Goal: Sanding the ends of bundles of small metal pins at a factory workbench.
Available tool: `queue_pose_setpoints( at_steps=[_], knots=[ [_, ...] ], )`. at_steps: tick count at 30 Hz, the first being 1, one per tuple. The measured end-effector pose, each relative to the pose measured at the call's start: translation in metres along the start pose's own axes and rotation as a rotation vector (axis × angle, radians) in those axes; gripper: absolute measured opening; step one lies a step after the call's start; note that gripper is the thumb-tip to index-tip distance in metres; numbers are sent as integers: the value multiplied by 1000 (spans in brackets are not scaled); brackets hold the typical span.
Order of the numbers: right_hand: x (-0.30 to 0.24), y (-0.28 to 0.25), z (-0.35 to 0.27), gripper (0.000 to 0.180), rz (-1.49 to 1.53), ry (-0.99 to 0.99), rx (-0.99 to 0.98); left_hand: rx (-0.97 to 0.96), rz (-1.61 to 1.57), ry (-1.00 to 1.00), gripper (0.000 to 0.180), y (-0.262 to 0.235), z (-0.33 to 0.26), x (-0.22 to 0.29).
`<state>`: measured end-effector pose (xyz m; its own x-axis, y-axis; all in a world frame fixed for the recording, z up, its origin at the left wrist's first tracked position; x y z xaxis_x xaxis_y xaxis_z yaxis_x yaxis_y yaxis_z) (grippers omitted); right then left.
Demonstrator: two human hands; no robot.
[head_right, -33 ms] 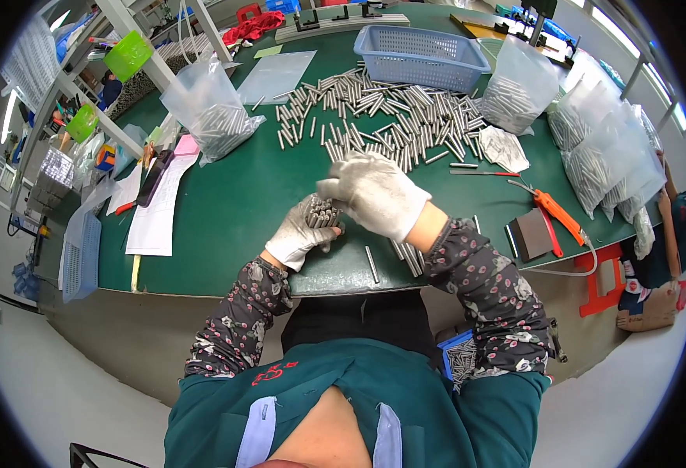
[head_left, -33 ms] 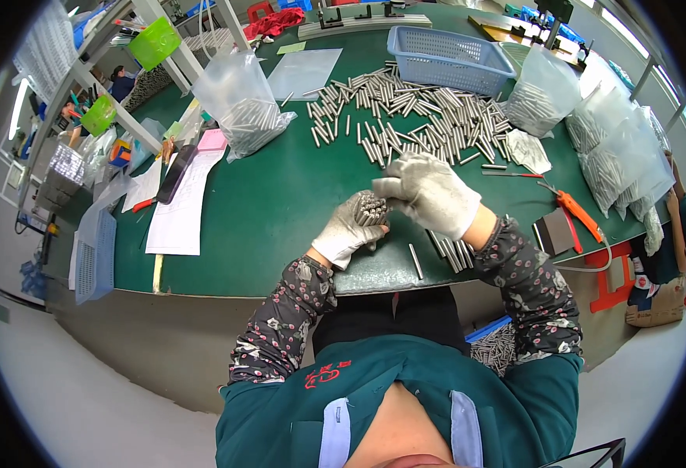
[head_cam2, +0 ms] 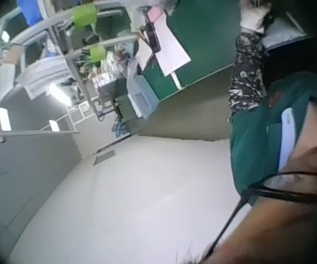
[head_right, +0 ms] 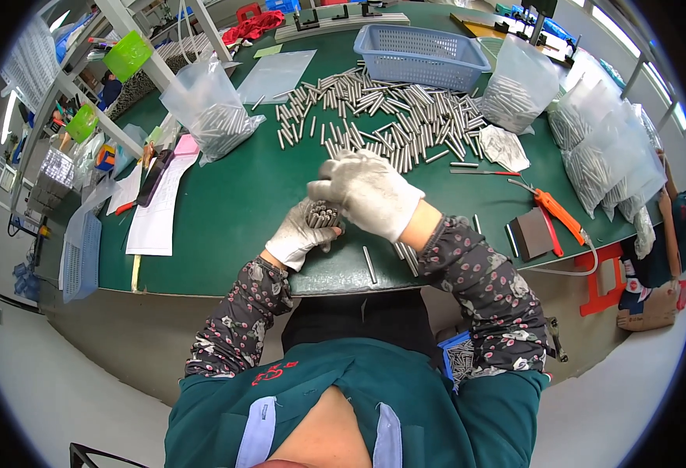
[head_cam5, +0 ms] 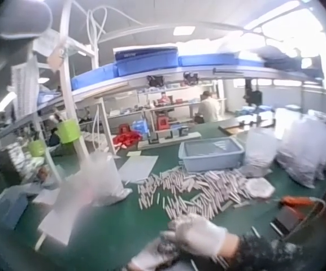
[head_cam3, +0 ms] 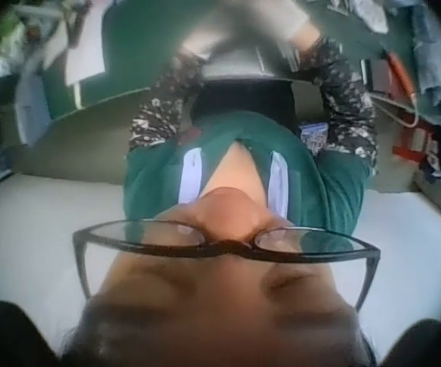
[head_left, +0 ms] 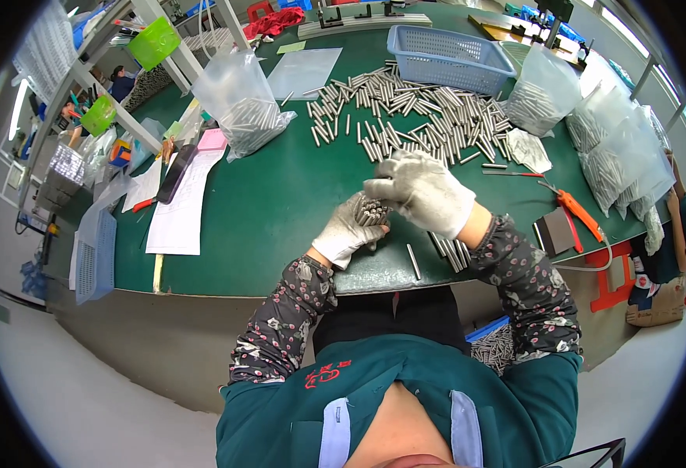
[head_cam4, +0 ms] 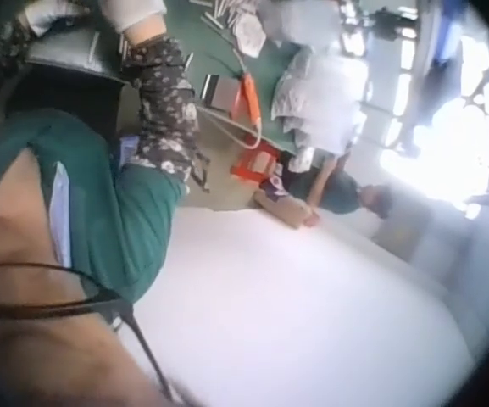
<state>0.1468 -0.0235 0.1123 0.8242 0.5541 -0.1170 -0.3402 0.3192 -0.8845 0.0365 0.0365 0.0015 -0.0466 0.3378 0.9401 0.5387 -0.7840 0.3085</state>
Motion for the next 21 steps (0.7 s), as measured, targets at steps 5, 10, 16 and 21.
queue_pose_setpoints(
  at_steps=[5,10,16,21],
  knots=[
    [-6,18,17,15,-142,-199,-79,-4,70,-22,32,-8,4,-9],
    [-9,25,21,16,-192,-216,-252,-31,76,-8,18,-7,3,-5],
    [7,-26,12,11,77,-105,178,-16,-43,-16,44,-1,0,0],
    [21,7,-31,12,120,83,-503,-15,25,-31,50,-6,-2,-1]
  ],
)
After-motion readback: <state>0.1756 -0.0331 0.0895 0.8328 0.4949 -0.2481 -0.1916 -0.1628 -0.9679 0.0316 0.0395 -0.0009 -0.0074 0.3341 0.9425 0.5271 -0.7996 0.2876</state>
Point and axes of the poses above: each hand's wrist, its own z-axis towards the middle knuckle, its own y-axis out of the palm, x = y × z, the point moved 4 cm from there along z, towards the middle knuckle, and after that the axes turned 5 degrees about -y, right-handed, at the moved point
